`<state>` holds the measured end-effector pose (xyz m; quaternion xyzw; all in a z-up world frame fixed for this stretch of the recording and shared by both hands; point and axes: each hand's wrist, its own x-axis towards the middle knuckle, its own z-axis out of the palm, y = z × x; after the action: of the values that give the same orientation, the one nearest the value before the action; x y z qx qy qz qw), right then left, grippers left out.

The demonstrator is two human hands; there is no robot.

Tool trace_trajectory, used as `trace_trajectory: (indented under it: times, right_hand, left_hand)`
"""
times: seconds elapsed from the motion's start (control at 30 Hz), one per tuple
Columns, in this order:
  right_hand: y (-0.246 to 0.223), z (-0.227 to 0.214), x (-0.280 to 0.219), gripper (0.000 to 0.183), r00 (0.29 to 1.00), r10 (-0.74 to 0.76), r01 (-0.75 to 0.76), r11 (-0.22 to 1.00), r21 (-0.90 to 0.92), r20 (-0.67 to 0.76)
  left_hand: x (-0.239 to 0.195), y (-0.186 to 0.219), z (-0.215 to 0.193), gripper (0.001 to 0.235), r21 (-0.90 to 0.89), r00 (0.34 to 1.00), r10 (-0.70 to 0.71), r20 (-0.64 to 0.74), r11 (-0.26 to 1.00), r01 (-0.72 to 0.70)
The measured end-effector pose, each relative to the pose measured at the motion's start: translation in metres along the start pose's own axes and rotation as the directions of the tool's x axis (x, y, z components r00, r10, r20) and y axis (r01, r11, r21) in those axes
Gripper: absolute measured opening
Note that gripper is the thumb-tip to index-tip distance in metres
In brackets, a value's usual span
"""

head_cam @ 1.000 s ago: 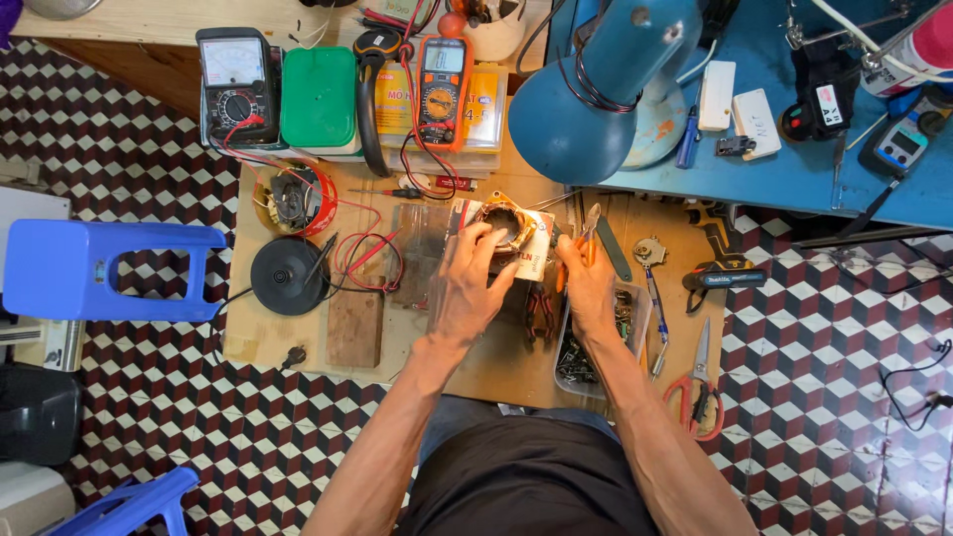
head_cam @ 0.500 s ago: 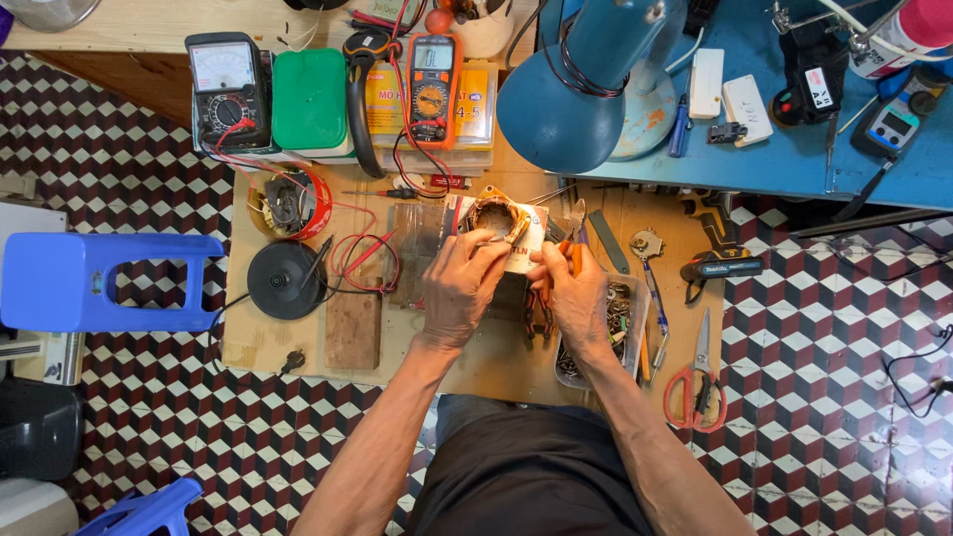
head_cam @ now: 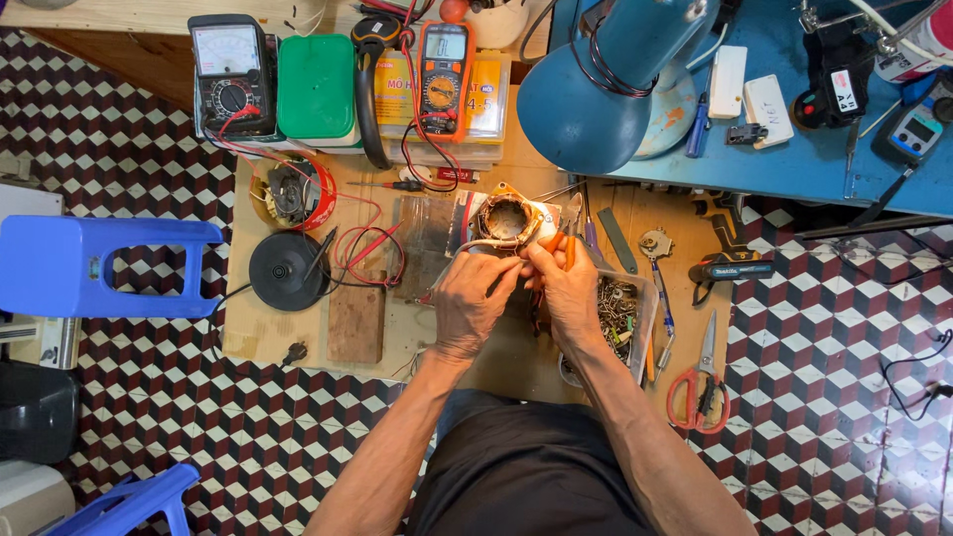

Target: The person works on a small electrical component, likely a motor or transformer, using pliers to strip and adjust wires. They repeatedly manipulate the component, cut wires, and reposition it on the workbench.

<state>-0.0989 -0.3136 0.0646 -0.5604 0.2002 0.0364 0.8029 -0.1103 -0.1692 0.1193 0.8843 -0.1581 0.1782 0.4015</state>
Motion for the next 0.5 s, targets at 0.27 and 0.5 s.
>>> trace_trajectory:
  times: [0.27, 0.5]
  right_hand:
    - [-0.016, 0.006, -0.011, 0.014, 0.996, -0.090, 0.089, 0.992, -0.091, -0.014]
    - [-0.030, 0.008, -0.012, 0.017, 0.977, -0.214, 0.204, 0.948, -0.246, -0.017]
  left_hand:
    - [-0.008, -0.017, 0.016, 0.023, -0.524, 0.676, -0.707, 0.210, 0.502, 0.688]
    - [-0.019, -0.019, 0.033, 0.032, -0.659, 0.393, -0.783, 0.482, -0.029, 0.751]
